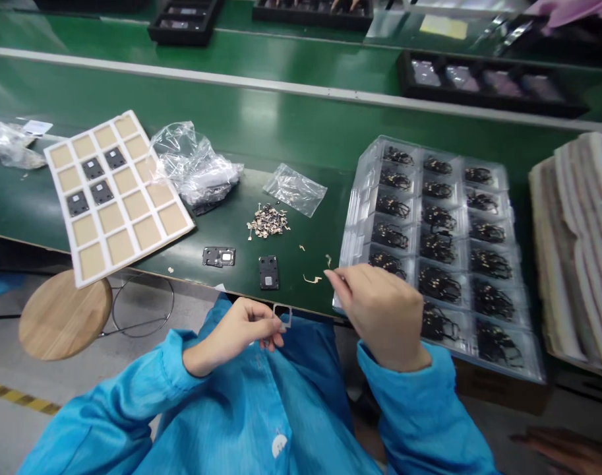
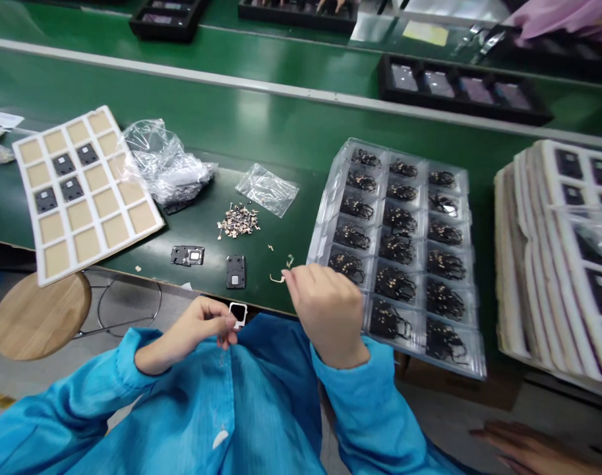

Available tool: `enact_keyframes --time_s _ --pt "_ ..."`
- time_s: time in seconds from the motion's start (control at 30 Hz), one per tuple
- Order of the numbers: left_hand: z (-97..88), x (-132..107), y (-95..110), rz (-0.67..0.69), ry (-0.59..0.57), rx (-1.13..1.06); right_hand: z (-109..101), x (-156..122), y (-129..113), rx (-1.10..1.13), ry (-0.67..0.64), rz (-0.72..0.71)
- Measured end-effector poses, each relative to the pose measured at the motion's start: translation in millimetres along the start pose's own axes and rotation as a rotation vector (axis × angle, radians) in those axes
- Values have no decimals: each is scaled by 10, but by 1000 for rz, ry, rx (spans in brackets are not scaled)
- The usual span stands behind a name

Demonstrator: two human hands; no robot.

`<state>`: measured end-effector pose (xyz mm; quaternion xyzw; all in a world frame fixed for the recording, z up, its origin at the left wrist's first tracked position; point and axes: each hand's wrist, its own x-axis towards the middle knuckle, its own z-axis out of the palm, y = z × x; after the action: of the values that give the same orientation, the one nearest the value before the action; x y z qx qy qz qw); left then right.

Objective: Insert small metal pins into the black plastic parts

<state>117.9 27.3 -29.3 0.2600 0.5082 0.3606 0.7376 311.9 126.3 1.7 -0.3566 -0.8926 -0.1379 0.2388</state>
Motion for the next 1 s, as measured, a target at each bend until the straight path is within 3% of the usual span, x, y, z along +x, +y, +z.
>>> enact_keyframes --time_s 0.1,0.3,0.5,0.67,0.8,0.87,1.0 --pt "-29 -67 -10 -30 -11 -44 -27 0 79 30 -11 50" --pt "-12 -148 -30 -132 -108 -197 -89 -192 -225 690 -61 -254" --pt "-56 -174 -56 -109 -206 -130 64 -345 -443 910 52 -156" --pt "-182 -136 -160 318 81 158 137 -369 -484 1104 -108 202" --pt "-207 -118 -212 500 121 627 243 -353 -527 1180 -160 360" --pt "-241 -92 -183 641 172 825 290 -340 -532 1186 -184 415" --pt "-362 44 8 950 394 1207 344 -342 -501 1212 -254 555"
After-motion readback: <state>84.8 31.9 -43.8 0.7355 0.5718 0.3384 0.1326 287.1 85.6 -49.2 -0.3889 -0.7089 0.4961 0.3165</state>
